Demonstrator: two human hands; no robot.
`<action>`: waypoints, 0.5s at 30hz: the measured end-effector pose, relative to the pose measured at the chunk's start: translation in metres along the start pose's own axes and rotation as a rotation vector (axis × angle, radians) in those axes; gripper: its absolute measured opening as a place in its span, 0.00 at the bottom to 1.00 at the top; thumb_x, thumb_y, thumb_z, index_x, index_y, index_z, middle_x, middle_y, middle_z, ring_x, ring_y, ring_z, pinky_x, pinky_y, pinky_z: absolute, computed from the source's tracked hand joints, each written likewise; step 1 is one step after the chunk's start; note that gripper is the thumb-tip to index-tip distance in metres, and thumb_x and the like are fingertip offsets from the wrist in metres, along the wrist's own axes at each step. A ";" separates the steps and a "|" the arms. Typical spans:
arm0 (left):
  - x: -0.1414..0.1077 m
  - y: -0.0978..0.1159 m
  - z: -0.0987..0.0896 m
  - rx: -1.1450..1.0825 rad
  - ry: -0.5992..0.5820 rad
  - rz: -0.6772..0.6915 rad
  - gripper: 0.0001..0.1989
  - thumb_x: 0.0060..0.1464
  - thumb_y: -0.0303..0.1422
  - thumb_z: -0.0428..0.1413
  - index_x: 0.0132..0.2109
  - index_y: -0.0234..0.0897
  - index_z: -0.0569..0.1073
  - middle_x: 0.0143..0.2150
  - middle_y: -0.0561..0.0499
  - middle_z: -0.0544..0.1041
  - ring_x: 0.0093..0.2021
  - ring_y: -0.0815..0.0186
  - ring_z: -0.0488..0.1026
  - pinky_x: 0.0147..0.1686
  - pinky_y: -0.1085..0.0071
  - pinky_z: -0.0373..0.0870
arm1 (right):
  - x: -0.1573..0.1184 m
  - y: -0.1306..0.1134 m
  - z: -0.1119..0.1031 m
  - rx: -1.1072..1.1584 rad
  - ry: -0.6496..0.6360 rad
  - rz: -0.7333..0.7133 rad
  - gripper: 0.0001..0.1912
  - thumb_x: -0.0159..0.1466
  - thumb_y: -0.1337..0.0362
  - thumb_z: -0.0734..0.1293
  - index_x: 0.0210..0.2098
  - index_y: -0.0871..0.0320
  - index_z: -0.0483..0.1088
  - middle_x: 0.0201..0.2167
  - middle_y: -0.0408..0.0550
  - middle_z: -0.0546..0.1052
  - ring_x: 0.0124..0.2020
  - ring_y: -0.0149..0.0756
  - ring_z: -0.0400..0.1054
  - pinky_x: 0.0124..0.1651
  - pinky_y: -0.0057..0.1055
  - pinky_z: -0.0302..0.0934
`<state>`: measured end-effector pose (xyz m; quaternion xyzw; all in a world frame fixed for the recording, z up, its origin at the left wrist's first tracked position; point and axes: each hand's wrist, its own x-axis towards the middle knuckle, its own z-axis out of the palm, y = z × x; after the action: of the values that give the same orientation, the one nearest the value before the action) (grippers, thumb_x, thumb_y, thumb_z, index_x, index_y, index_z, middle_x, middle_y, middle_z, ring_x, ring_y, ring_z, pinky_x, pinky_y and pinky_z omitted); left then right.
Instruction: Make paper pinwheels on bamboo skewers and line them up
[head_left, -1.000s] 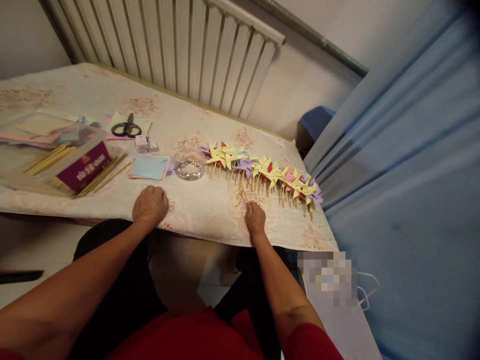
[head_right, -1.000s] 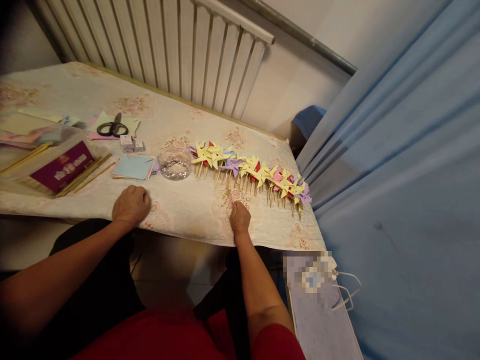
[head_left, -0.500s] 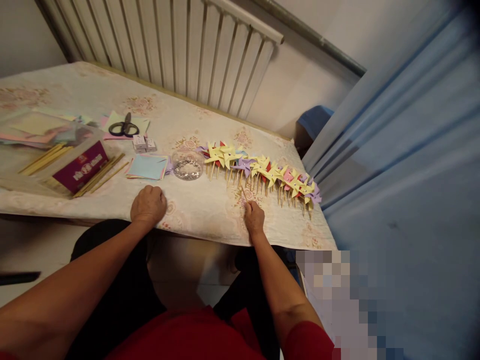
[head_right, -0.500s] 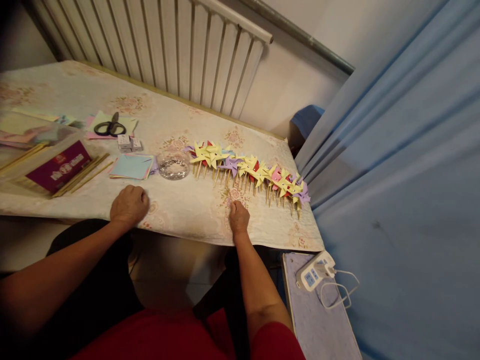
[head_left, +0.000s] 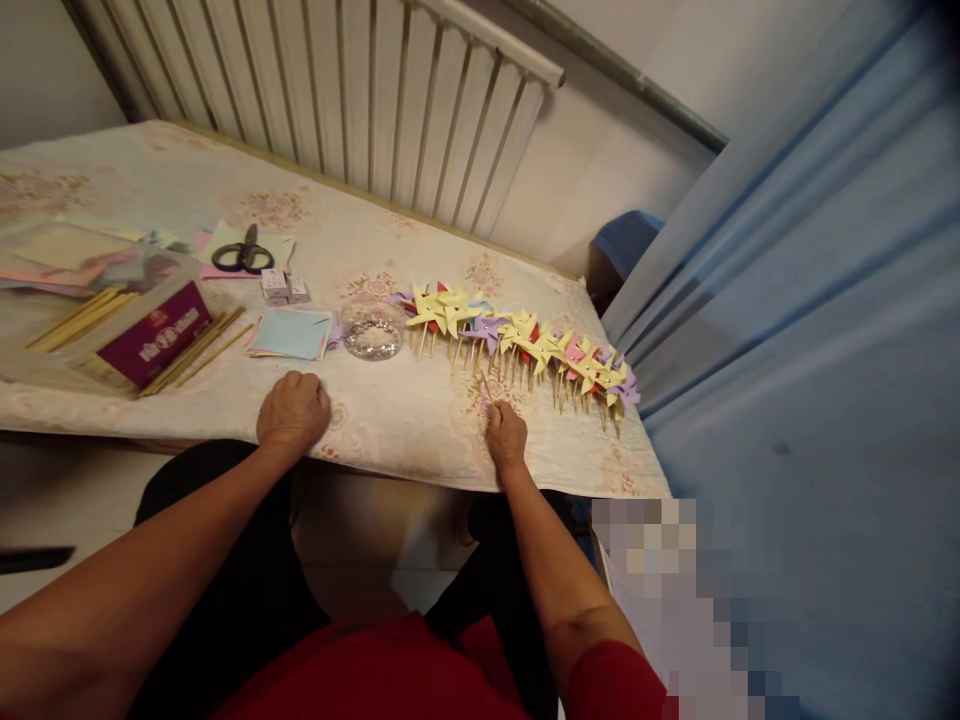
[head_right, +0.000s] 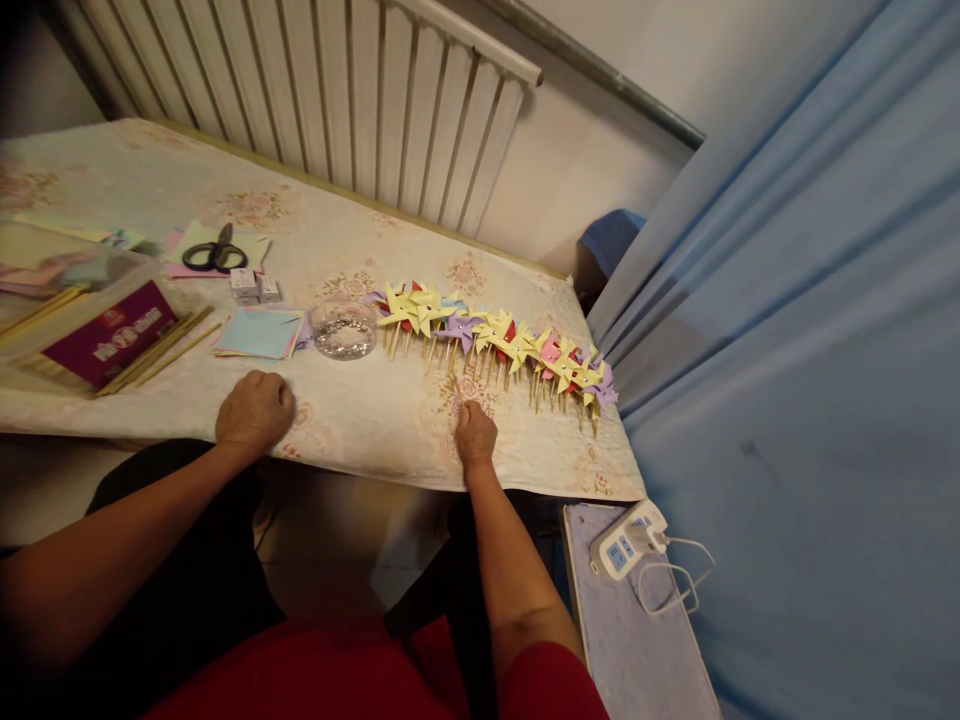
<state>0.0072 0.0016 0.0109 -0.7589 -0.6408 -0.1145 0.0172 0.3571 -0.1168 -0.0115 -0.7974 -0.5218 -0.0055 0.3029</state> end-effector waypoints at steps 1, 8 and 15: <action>0.000 0.000 0.000 0.000 -0.004 -0.003 0.18 0.63 0.34 0.42 0.43 0.31 0.75 0.45 0.35 0.74 0.46 0.50 0.71 0.40 0.61 0.64 | 0.000 0.000 0.000 0.021 0.007 -0.003 0.15 0.72 0.60 0.57 0.40 0.56 0.74 0.29 0.46 0.76 0.30 0.37 0.67 0.37 0.30 0.53; 0.000 -0.001 0.001 -0.059 0.008 -0.021 0.18 0.63 0.34 0.43 0.43 0.32 0.75 0.45 0.35 0.74 0.47 0.50 0.71 0.42 0.59 0.65 | 0.000 0.003 0.002 0.039 0.074 -0.063 0.16 0.71 0.61 0.57 0.32 0.57 0.71 0.29 0.48 0.74 0.33 0.37 0.64 0.39 0.31 0.54; 0.000 -0.001 0.001 -0.040 0.003 -0.015 0.17 0.63 0.35 0.43 0.43 0.32 0.75 0.45 0.35 0.74 0.46 0.50 0.71 0.41 0.60 0.65 | 0.001 0.008 0.006 -0.034 0.065 -0.067 0.15 0.71 0.64 0.55 0.32 0.57 0.69 0.30 0.48 0.74 0.32 0.38 0.62 0.39 0.32 0.53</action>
<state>0.0066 0.0017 0.0097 -0.7541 -0.6441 -0.1287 0.0023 0.3626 -0.1155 -0.0201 -0.7838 -0.5381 -0.0503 0.3059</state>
